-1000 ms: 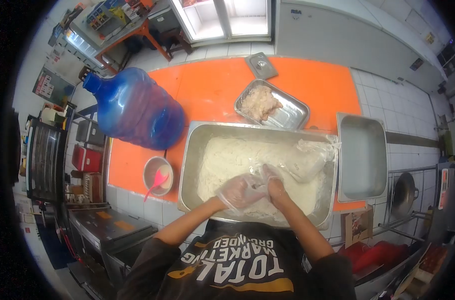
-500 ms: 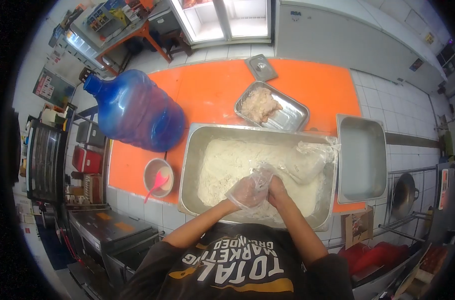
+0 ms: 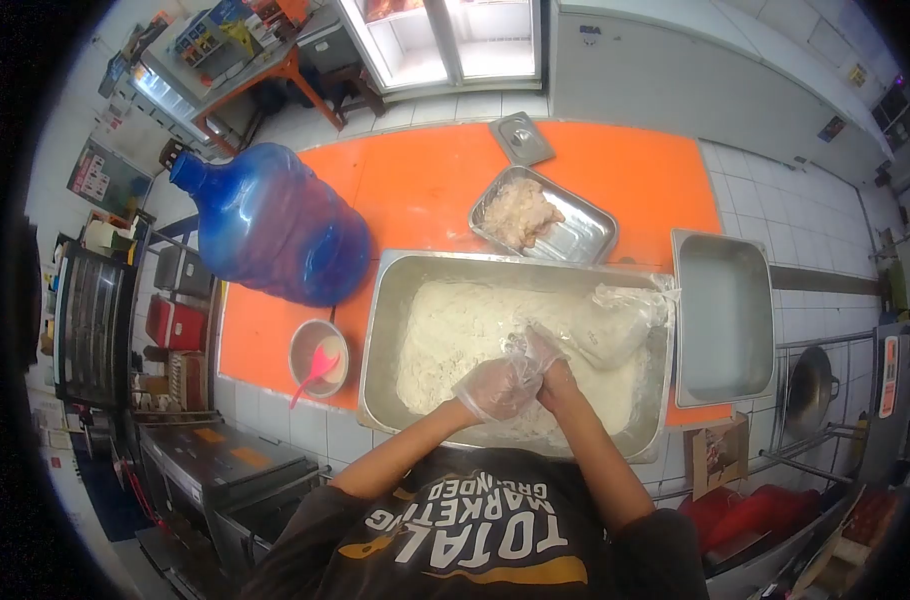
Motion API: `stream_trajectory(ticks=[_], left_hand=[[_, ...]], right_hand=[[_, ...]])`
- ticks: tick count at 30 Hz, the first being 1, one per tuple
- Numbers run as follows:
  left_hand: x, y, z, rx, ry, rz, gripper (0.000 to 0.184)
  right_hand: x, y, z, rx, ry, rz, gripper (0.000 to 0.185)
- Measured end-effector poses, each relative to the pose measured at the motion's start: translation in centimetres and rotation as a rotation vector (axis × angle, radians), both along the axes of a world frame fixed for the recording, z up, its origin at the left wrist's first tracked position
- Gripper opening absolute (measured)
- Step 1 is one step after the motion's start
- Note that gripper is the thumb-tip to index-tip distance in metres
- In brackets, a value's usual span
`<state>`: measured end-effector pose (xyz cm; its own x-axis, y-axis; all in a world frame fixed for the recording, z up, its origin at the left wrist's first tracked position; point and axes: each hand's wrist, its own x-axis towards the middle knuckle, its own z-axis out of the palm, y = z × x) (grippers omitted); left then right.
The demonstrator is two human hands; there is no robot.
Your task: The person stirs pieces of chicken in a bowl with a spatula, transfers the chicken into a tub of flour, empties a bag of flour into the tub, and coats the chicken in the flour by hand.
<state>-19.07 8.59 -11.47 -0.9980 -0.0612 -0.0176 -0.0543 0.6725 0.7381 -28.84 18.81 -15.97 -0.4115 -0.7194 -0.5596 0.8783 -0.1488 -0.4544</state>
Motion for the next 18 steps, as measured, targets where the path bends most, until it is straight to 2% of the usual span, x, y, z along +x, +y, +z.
stream_trajectory(ticks=[3,5,7,11,13,14,15,17,18], left_hand=[[0.1,0.3,1.1,-0.018,0.064,-0.06,0.016],[0.1,1.0,1.0,-0.011,-0.019,-0.077,0.016],[0.5,1.6,0.9,-0.008,-0.008,-0.096,0.016],[1.2,2.9,0.6,0.026,0.07,-0.131,0.017],[1.6,2.7,0.8,-0.004,0.034,-0.186,0.016],[1.8,2.5,1.2,-0.035,0.0,-0.242,0.015],[2.1,2.0,1.9,-0.033,0.0,-0.24,0.015],[3.0,-0.1,3.2,-0.074,0.01,-0.384,0.016],[3.3,-1.4,3.1,-0.04,0.087,-0.308,0.019]], right_hand=[[0.2,0.3,-0.2,0.015,0.011,0.019,0.04],[0.1,0.1,-0.3,0.022,0.007,0.032,0.044],[-0.1,0.0,-0.9,0.078,0.203,0.156,0.052],[0.5,-0.4,-2.9,0.05,0.219,0.059,0.062],[-0.7,0.0,-4.8,-0.025,-0.118,0.114,0.063],[-1.3,0.9,-6.0,-0.022,-0.119,0.114,0.063],[-2.0,2.2,-7.6,-0.18,-0.598,-0.11,0.064],[-3.4,5.0,-10.8,-0.5,-1.549,-0.582,0.068],[-3.9,6.1,-11.3,-0.615,-1.817,-0.715,0.067]])
